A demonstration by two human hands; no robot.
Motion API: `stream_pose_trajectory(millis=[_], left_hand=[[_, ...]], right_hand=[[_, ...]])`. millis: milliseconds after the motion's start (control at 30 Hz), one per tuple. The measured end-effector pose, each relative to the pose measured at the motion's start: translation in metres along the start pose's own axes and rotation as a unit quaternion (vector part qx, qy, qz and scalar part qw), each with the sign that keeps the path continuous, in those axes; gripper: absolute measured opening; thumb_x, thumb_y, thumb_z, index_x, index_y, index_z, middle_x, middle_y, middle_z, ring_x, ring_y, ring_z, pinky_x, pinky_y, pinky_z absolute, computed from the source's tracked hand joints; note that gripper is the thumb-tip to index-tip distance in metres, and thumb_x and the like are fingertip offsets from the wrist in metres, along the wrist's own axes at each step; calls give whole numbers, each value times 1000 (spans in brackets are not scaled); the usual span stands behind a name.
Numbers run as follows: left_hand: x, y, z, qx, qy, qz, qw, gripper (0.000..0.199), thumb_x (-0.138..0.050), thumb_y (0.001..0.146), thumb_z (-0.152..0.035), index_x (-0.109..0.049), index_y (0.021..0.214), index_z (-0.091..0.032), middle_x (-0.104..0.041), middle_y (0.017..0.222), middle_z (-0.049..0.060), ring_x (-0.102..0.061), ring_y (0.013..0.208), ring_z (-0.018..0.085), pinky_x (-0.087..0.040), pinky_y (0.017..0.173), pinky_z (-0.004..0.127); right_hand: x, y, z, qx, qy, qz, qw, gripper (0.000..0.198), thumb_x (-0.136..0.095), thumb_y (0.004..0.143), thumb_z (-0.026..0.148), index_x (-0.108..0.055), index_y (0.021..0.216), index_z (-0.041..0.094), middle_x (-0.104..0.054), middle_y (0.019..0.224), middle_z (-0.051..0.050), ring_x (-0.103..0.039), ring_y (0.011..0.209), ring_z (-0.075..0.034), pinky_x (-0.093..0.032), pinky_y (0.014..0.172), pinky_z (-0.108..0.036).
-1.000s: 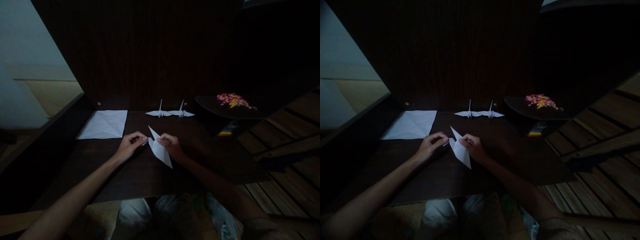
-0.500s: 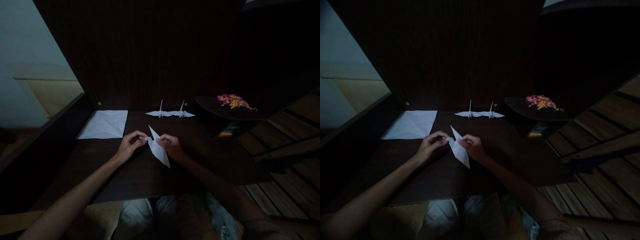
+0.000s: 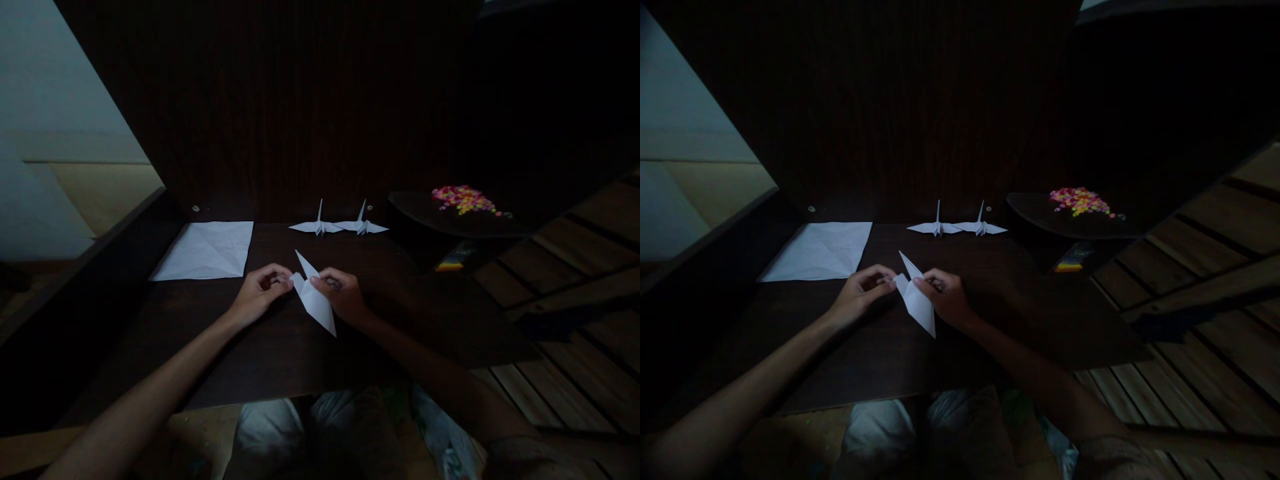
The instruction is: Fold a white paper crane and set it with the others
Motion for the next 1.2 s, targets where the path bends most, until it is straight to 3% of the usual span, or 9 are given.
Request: stream_pose_trajectory(millis=[100, 333, 500, 600, 700, 900, 1033, 1200], left_hand=[[0, 0, 2, -11, -12, -6, 1000, 25, -75, 70, -32, -65, 86, -15, -63, 75, 1, -57, 70, 13, -45, 67, 24], [2, 2, -1, -38, -17, -88, 995, 30, -75, 69, -30, -64, 93, -15, -64, 80, 2, -59, 74, 13, -47, 72, 26], [1, 3, -1, -25, -41, -97, 994, 31, -75, 68, -31, -63, 92, -15, -64, 79, 1, -59, 71, 13, -48, 69, 26], [0, 2, 2, 6, -61, -54, 997, 23, -64, 79, -37, -65, 85, -15, -63, 75, 2, -58, 68, 15, -48, 64, 27], [-2, 0, 3, 16, -77, -3, 997, 27, -57, 85, -39, -67, 81, -15, -64, 75, 3, -58, 68, 15, -48, 66, 28], [-7, -4, 1, 45, -6, 49, 998, 27, -72, 75, -38, -68, 84, -13, -65, 71, 1, -59, 67, 13, -46, 67, 25], [-10, -5, 6, 73, -46, 96, 992, 36, -78, 70, -34, -65, 96, -13, -69, 83, 4, -64, 76, 16, -50, 74, 29], [-11, -4, 10, 88, -143, 138, 976, 39, -79, 70, -29, -61, 101, -13, -71, 89, 6, -68, 81, 18, -52, 80, 31]], right_hand=[[0, 1, 0, -6, 5, -1, 1000, 21, -65, 77, 36, -63, 67, 17, -62, 62, 1, -54, 55, -11, -39, 50, -22], [-1, 2, -4, -26, 28, 43, 998, 19, -66, 76, 33, -64, 66, 16, -61, 61, 1, -53, 54, -10, -39, 51, -21], [-4, 0, -5, -25, 31, 50, 998, 18, -66, 76, 33, -64, 67, 16, -61, 62, 2, -53, 54, -10, -38, 51, -21], [-4, 0, -5, -22, 28, 40, 999, 19, -65, 77, 33, -64, 68, 17, -61, 61, 2, -53, 54, -10, -39, 51, -21], [-3, -1, -4, -21, 27, 28, 999, 20, -66, 77, 35, -64, 68, 17, -62, 62, 1, -54, 56, -11, -40, 52, -22], [-5, -1, -6, -31, 59, 29, 997, 20, -67, 76, 36, -64, 69, 18, -64, 65, 0, -57, 58, -12, -43, 53, -23], [-6, -1, -7, -48, 89, 31, 994, 21, -72, 72, 37, -64, 69, 18, -64, 66, 1, -58, 57, -12, -45, 52, -23], [-5, 2, -5, -102, 153, 76, 980, 33, -65, 77, 50, -59, 69, 18, -56, 51, 4, -52, 39, -11, -43, 38, -22]])
Point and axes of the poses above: each hand's wrist, its own y-axis towards the middle knuckle, its own x-axis out of the back of the hand, z = x × y, the point moved 1 cm from there along y, towards the middle knuckle
